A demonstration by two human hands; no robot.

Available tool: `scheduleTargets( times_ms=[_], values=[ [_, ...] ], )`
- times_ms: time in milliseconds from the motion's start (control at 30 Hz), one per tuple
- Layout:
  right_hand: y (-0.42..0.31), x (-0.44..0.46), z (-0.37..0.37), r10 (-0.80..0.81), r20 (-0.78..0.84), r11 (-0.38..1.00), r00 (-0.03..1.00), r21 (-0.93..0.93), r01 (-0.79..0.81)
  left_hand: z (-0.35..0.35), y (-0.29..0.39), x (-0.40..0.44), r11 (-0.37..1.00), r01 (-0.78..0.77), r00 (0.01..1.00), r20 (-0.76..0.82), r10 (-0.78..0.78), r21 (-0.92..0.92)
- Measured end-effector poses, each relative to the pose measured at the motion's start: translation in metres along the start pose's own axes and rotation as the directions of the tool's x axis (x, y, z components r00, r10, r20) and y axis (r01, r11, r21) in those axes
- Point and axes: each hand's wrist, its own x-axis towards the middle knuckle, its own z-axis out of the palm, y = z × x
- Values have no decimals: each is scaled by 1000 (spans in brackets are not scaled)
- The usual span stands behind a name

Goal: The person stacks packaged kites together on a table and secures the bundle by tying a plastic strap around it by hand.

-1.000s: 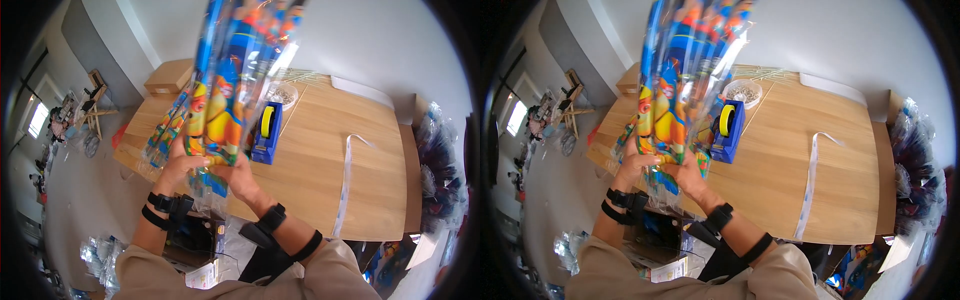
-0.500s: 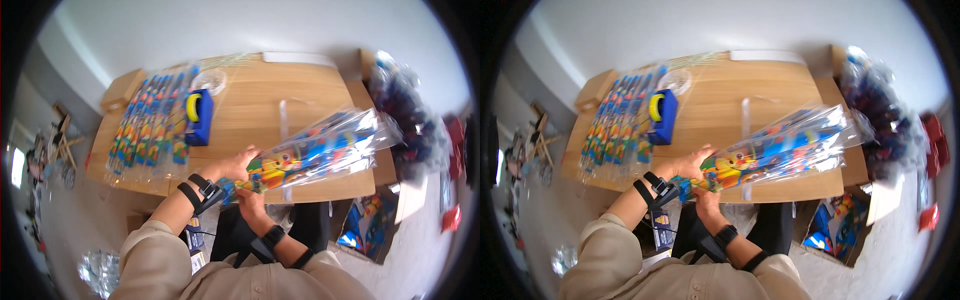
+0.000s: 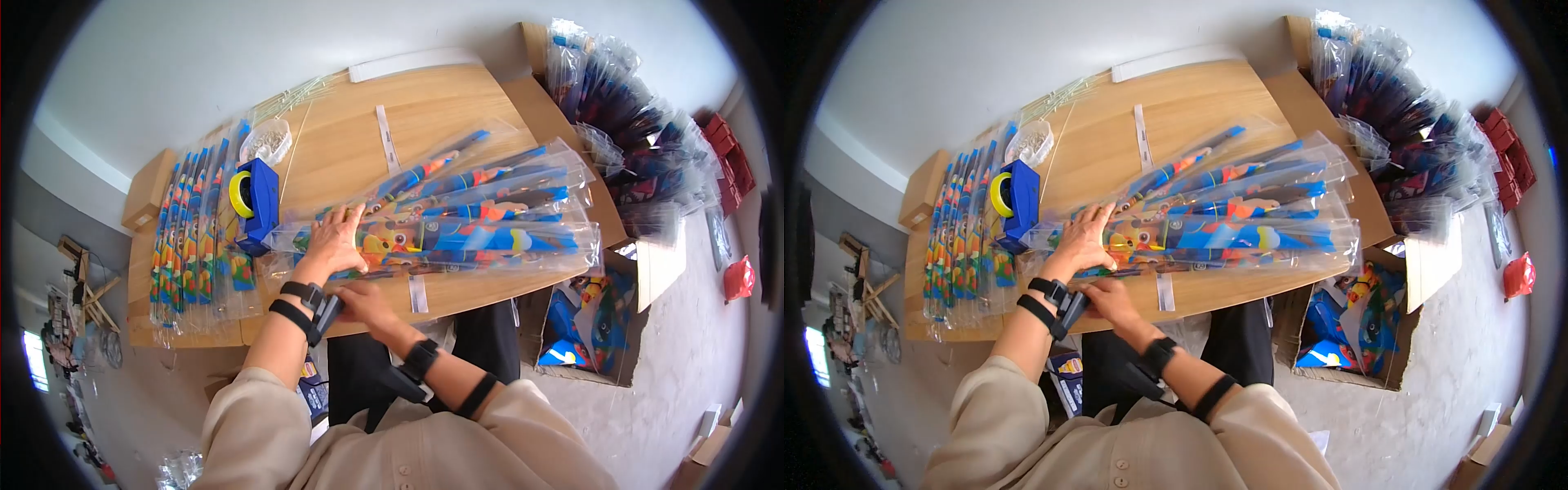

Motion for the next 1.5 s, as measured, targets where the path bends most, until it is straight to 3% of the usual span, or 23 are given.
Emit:
scheduleTargets(
  times_ms=[33,100,167,267,400,533,733,800,833,867,1000,1100,1200,1267,1333,1367,1400,1433,1467,1500],
  values=[
    [-10,-12,-13,9,-106,997,994,-81,-18,3,-3,3,1000,-5,999,-34,4,-6],
    [1,-30,-47,-281,-245,955,928,-168,245,3,-9,11,1000,-10,999,-45,10,-15],
    [-23,-54,-81,-167,-338,986,926,-65,155,0,-7,11,1000,-9,996,-84,9,4],
    [-36,-68,-117,-94,-457,975,884,137,175,-2,-1,14,1000,-15,991,-134,16,9],
    [-46,-66,-115,-109,-380,994,919,-36,103,-7,9,8,991,-136,964,-231,135,8],
    [-36,-61,-107,-75,-287,992,955,-115,44,-11,15,-11,982,-191,956,-228,185,-5],
    [-39,-59,-100,-14,-347,994,938,-109,-25,-1,5,-42,959,-284,922,-282,266,-23],
    [-38,-65,-102,18,-372,994,928,-95,-57,12,9,-47,922,-371,887,-336,315,-115],
    [-35,-69,-103,77,-364,997,928,-1,-83,20,13,-48,902,-426,827,-437,354,-74],
    [-35,-74,-104,131,-358,990,924,95,-103,25,18,-51,881,-462,819,-429,381,-100],
    [-26,-98,-109,192,-279,939,941,332,-93,38,40,-63,915,-400,827,-453,332,-59],
    [-9,-93,-123,175,-204,780,963,626,-9,44,52,-70,919,-385,842,-441,310,-87],
    [4,-82,-130,134,-243,763,961,644,56,53,61,-65,919,-379,829,-480,285,-110],
    [-17,-90,-109,104,-242,871,965,490,29,58,66,-64,923,-365,827,-498,263,-118],
    [-23,-99,-107,149,-269,984,952,134,-116,58,71,-65,940,-317,726,-605,328,129],
    [-27,-103,-104,133,-334,969,933,-153,-193,59,76,-71,924,-338,670,-645,369,178],
    [-27,-110,-102,126,-349,973,928,-140,-185,63,77,-75,915,-358,664,-638,389,185],
    [-25,-118,-100,-315,-348,758,883,-652,13,69,75,-78,907,-359,671,-614,416,222],
    [-25,-125,-99,-653,-108,260,750,-962,87,76,74,-82,899,-356,678,-591,437,257],
    [-34,-131,-96,-749,28,40,662,-995,87,79,74,-88,902,-350,698,-571,432,255]
  ],
)
